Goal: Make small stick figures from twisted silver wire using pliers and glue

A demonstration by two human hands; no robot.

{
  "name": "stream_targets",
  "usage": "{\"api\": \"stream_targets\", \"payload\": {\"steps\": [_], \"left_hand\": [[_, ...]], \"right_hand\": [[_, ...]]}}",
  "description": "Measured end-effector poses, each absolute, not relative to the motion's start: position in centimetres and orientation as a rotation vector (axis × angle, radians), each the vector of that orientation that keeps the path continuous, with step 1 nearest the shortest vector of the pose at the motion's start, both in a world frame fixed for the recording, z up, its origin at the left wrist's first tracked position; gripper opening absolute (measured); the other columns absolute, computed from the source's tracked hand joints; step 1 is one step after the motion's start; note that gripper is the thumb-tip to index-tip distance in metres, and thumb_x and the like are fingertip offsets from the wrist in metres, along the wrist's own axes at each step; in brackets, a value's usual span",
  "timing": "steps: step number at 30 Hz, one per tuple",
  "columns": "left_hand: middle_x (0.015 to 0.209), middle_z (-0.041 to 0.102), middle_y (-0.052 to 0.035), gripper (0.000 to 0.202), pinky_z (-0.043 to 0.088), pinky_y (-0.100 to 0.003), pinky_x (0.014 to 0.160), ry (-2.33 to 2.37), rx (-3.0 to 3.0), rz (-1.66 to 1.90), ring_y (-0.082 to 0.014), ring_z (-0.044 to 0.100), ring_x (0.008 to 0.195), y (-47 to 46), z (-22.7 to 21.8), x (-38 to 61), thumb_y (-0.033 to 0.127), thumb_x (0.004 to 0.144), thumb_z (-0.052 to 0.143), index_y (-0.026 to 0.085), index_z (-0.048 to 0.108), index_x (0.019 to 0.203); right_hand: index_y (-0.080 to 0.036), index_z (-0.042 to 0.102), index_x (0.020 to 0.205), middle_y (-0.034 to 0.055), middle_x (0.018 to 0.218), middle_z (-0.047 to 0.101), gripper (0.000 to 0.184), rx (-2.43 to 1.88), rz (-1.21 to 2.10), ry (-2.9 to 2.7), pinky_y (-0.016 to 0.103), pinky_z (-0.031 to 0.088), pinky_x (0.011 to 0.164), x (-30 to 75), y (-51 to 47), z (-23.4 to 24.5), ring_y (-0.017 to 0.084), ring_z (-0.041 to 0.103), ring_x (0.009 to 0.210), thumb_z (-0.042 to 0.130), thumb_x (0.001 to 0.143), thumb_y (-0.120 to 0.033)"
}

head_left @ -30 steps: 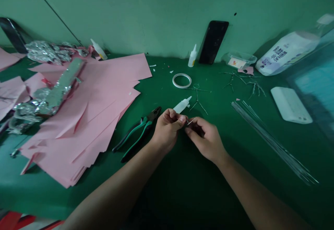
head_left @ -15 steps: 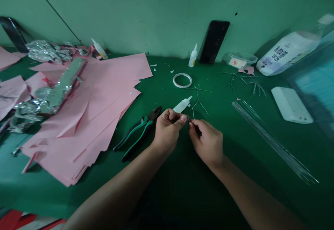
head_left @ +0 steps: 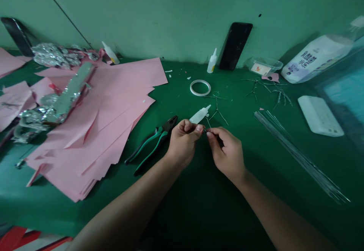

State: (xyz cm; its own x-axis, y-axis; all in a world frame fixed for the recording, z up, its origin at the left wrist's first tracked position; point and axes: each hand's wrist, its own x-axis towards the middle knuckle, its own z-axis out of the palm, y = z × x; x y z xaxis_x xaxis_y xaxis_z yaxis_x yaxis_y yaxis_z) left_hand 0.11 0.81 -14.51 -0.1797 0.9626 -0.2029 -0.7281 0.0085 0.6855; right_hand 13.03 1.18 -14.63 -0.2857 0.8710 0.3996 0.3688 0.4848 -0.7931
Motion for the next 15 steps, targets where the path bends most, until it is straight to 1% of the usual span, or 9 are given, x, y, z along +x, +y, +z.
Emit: {"api": "stream_targets", "payload": {"steps": [2, 4, 6, 8, 11, 13, 15], "left_hand": [[0.060, 0.060, 0.0033, 0.043, 0.042, -0.021, 0.067, 0.807, 0.419, 1.564, -0.0079, 0.056, 0.063, 0.87, -14.52, 0.05, 0.006, 0.061, 0.075, 0.019, 0.033, 0.060], [0.059, 0.060, 0.0031, 0.045, 0.042, -0.021, 0.063, 0.797, 0.441, 1.523, -0.0080, 0.055, 0.060, 0.93, -14.42, -0.04, 0.007, 0.062, 0.074, 0.019, 0.031, 0.060], [0.058, 0.058, 0.0036, 0.046, 0.041, -0.022, 0.060, 0.764, 0.440, 1.458, -0.0086, 0.054, 0.056, 0.96, -14.20, -0.13, 0.007, 0.063, 0.073, 0.020, 0.028, 0.061], [0.057, 0.057, 0.0041, 0.047, 0.042, -0.024, 0.059, 0.727, 0.429, 1.403, -0.0095, 0.054, 0.055, 0.95, -13.93, -0.22, 0.007, 0.063, 0.072, 0.020, 0.027, 0.062], [0.058, 0.057, 0.0046, 0.046, 0.043, -0.025, 0.061, 0.688, 0.441, 1.387, -0.0105, 0.055, 0.056, 0.91, -13.70, -0.33, 0.008, 0.065, 0.072, 0.020, 0.028, 0.063], [0.059, 0.058, 0.0044, 0.046, 0.043, -0.025, 0.064, 0.692, 0.455, 1.427, -0.0103, 0.056, 0.059, 0.90, -13.75, -0.36, 0.008, 0.066, 0.073, 0.020, 0.029, 0.064], [0.061, 0.060, 0.0039, 0.046, 0.042, -0.023, 0.065, 0.725, 0.460, 1.489, -0.0094, 0.057, 0.062, 0.95, -13.96, -0.37, 0.007, 0.065, 0.074, 0.020, 0.030, 0.064]], "right_hand": [[-0.019, 0.064, 0.091, 0.0024, 0.075, 0.061, 0.014, -1.086, 1.007, -1.792, 0.028, 0.043, 0.060, 13.23, 1.21, -14.60, 0.015, 0.055, 0.068, 0.053, 0.094, -0.028], [-0.020, 0.064, 0.087, -0.0011, 0.067, 0.052, 0.018, -1.079, 1.366, -1.624, 0.026, 0.037, 0.053, 13.30, 1.30, -14.71, 0.012, 0.047, 0.060, 0.053, 0.094, -0.033], [-0.020, 0.064, 0.082, -0.0023, 0.066, 0.047, 0.019, -0.988, 1.663, -1.375, 0.024, 0.031, 0.050, 13.21, 1.48, -14.87, 0.010, 0.040, 0.057, 0.057, 0.091, -0.036], [-0.020, 0.064, 0.077, -0.0016, 0.069, 0.047, 0.018, -0.886, 1.843, -1.154, 0.023, 0.027, 0.049, 13.05, 1.71, -14.97, 0.009, 0.039, 0.058, 0.064, 0.085, -0.036], [-0.019, 0.065, 0.074, -0.0010, 0.071, 0.048, 0.019, -0.840, 1.950, -1.021, 0.023, 0.024, 0.047, 12.91, 1.96, -15.00, 0.008, 0.038, 0.057, 0.070, 0.079, -0.036], [-0.019, 0.065, 0.076, -0.0021, 0.069, 0.046, 0.018, -0.845, 1.926, -1.043, 0.023, 0.025, 0.048, 12.96, 1.96, -15.05, 0.008, 0.037, 0.056, 0.068, 0.082, -0.036], [-0.021, 0.066, 0.083, -0.0034, 0.068, 0.046, 0.015, -0.883, 1.842, -1.133, 0.023, 0.028, 0.048, 13.08, 1.86, -15.15, 0.008, 0.038, 0.055, 0.066, 0.085, -0.036]]}}
